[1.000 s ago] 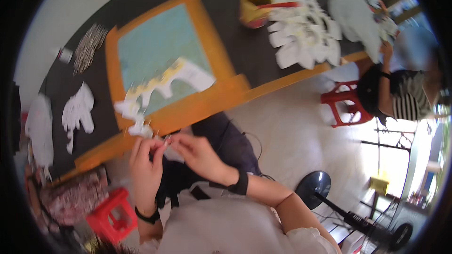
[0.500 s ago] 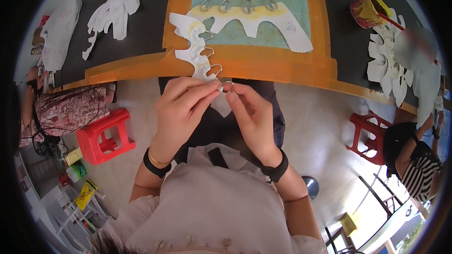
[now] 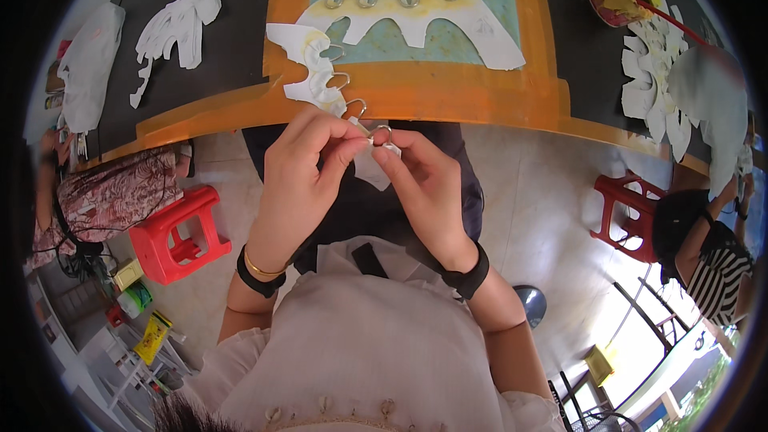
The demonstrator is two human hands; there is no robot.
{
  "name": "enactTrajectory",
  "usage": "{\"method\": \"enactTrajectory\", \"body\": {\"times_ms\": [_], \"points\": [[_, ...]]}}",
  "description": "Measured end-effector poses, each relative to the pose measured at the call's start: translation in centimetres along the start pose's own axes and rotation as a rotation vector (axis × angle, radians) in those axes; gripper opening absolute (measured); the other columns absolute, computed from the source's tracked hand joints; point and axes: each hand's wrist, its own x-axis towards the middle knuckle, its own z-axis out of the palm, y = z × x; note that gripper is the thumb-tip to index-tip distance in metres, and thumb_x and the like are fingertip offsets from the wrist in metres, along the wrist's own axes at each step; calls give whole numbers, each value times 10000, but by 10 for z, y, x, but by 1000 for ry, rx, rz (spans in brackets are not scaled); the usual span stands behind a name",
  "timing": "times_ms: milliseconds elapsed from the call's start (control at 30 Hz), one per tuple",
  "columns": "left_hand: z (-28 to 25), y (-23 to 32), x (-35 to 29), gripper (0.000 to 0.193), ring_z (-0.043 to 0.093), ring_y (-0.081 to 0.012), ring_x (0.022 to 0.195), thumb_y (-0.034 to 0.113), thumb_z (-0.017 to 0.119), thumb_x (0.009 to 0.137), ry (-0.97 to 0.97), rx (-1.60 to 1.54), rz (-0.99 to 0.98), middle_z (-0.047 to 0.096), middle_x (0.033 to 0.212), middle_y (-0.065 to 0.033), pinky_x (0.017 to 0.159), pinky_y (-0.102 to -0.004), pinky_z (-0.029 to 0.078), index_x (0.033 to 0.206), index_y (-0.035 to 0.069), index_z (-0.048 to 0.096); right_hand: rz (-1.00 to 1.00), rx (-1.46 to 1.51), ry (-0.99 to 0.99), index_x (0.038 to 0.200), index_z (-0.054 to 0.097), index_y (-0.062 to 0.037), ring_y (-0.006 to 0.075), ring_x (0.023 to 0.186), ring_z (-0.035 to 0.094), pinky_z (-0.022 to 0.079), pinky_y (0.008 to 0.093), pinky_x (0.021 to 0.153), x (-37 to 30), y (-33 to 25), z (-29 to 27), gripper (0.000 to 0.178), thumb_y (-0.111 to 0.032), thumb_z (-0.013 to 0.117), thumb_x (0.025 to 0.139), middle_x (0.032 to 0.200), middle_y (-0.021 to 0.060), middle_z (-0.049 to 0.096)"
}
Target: Manually inserting and securing metal rings into pre-cut shoe upper components.
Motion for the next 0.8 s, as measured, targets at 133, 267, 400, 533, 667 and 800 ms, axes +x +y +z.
{"method": "enactTrajectory", "body": {"times_ms": [133, 267, 400, 533, 667, 800], "points": [[6, -1, 3, 89, 523, -234, 664, 109, 630, 801, 128, 313, 208, 533, 779, -32, 625, -312, 358, 846, 89, 556, -42, -57, 81, 1026, 593, 10, -2, 639, 382, 315, 150, 566, -2, 7, 0, 158, -82, 576, 899, 755, -69, 519], [7, 2, 2, 89, 529, -213, 749, 113, 640, 792, 81, 332, 151, 535, 818, -20, 698, -313, 341, 819, 104, 556, -59, 41, 143, 1021, 593, 5, 2, 633, 372, 300, 156, 555, -4, 6, 2, 153, -87, 577, 899, 739, -68, 503], [-7, 9, 9, 137, 498, -213, 970, 116, 671, 745, 101, 469, 394, 563, 982, -2, 829, -367, 303, 801, 121, 547, -6, 54, -7, 1015, 587, 11, 17, 693, 417, 341, 165, 605, -4, -2, -10, 156, -102, 551, 915, 830, -38, 556], [-18, 10, 5, 195, 481, -199, 1045, 92, 691, 688, -52, 517, 514, 585, 1046, 43, 921, -413, 259, 791, 142, 534, -13, 9, -133, 992, 588, 11, 34, 695, 451, 366, 183, 611, -5, -19, -17, 148, -105, 539, 914, 814, -8, 582], [-19, 16, 5, 221, 513, -182, 961, 73, 695, 650, -58, 512, 572, 605, 917, 79, 952, -441, 248, 769, 144, 522, -25, -170, -220, 977, 592, 11, 70, 722, 519, 415, 205, 655, -5, -30, -25, 127, -73, 549, 893, 817, 42, 617], [-22, 21, 4, 228, 528, -183, 872, 62, 698, 635, -123, 435, 517, 607, 850, 84, 929, -425, 270, 752, 143, 519, -137, -229, -197, 954, 595, 18, 97, 774, 570, 444, 223, 708, -11, -34, -25, 108, -51, 562, 877, 838, 64, 642]]}}
